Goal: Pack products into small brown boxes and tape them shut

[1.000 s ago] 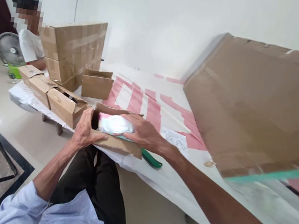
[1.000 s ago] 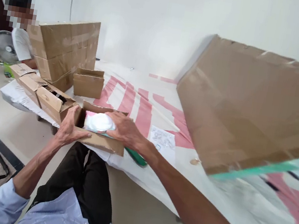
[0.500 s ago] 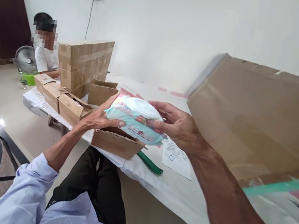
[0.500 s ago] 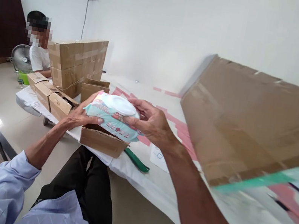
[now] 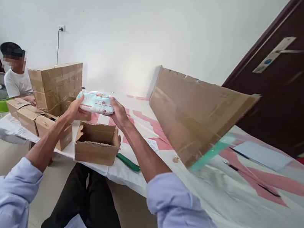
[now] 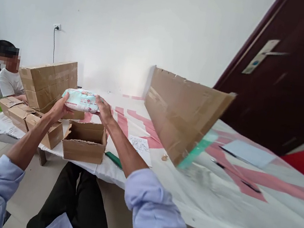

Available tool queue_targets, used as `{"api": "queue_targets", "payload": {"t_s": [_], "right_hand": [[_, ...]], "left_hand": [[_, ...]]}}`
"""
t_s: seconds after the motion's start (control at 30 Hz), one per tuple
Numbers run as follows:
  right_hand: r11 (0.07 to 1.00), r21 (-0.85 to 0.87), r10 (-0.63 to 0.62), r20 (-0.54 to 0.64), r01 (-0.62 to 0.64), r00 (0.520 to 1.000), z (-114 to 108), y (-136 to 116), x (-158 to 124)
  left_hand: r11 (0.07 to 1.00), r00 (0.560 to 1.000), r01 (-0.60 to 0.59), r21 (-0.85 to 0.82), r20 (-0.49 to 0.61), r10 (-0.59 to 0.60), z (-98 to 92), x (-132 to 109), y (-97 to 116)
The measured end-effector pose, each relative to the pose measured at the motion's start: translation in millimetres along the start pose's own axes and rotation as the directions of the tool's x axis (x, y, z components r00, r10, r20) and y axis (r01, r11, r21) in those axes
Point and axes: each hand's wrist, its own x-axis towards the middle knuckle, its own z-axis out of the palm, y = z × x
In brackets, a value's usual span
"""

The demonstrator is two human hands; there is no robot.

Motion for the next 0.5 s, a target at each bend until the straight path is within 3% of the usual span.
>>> {"api": "queue_targets", "payload": {"t_s": [0.13, 0.5], "right_hand": [[0.995, 0.078, 0.062, -0.046, -0.058, 0.997, -7.0, 9.8, 27.0], [0.995, 0.031, 0.094, -0.025, -0.093, 0.995, -18.1, 30.2, 45.9]], "left_hand": [[0.99, 0.99, 0.14, -0.002, 0.01, -0.14, 1.2, 28.5, -4.1], [0.985, 0.983, 0.172, 0.007, 0.061, -0.172, -3.1, 51.3, -25.6]]}}
